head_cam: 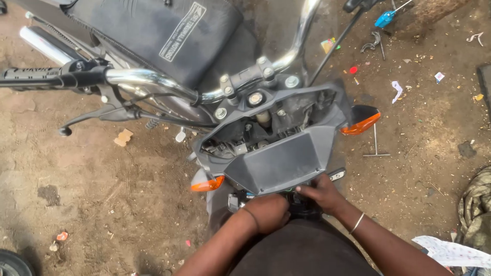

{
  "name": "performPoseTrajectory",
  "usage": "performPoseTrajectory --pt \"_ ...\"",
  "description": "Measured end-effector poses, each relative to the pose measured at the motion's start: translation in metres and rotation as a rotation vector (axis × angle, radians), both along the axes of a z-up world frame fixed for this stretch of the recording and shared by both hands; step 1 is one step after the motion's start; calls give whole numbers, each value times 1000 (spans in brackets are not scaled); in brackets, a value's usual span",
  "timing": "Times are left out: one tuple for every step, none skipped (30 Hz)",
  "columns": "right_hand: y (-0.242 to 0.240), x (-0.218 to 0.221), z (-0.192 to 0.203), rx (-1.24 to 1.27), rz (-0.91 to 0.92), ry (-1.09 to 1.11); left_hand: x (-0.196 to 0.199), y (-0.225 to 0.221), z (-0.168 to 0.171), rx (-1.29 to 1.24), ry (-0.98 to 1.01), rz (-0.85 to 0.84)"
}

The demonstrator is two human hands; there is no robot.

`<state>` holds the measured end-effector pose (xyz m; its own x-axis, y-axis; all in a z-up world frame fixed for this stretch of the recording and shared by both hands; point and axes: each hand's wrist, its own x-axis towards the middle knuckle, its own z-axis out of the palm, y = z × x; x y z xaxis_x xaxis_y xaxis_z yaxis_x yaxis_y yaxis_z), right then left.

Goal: Repairing the front instrument cluster and cowl of a motorcycle using a screwdriver.

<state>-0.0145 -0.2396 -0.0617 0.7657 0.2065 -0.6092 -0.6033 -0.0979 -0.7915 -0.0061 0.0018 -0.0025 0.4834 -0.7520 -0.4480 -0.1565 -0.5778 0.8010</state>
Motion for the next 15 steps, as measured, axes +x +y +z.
performPoseTrajectory --pt "-2 0 -5 10 20 -23 -1 1 -2 0 4 7" --pt "-4 0 -11 19 40 -45 -2 2 -3 1 9 15" --pt "-5 0 -11 15 45 -42 -1 2 -3 -3 12 20" --pt "-5 0 -11 -65 62 -68 -1 2 -3 -1 19 22" --pt "-5 -1 -12 -143 80 -94 -1 3 -3 4 26 24" --pt "-6 -3 -15 -146 85 -90 -1 4 -2 1 30 29" --pt "-8 -5 -17 -211 127 -178 0 5 -1 6 39 27" --pt "-9 -6 -19 -276 169 -266 1 6 0 11 48 26" --pt "-1 0 -8 -278 175 -266 2 6 -1 8 49 31" --pt "7 5 3 -285 168 -309 2 5 -2 9 51 39" --pt "16 10 15 -290 164 -351 1 6 -2 12 54 47" --pt "22 18 24 -290 171 -349 2 6 -1 10 57 53" --pt "29 24 33 -352 214 -211 1 5 -1 9 63 56" --pt "35 30 42 -412 258 -73 1 5 1 8 70 60" --pt "35 33 43 -415 257 -74 1 5 0 5 68 59"
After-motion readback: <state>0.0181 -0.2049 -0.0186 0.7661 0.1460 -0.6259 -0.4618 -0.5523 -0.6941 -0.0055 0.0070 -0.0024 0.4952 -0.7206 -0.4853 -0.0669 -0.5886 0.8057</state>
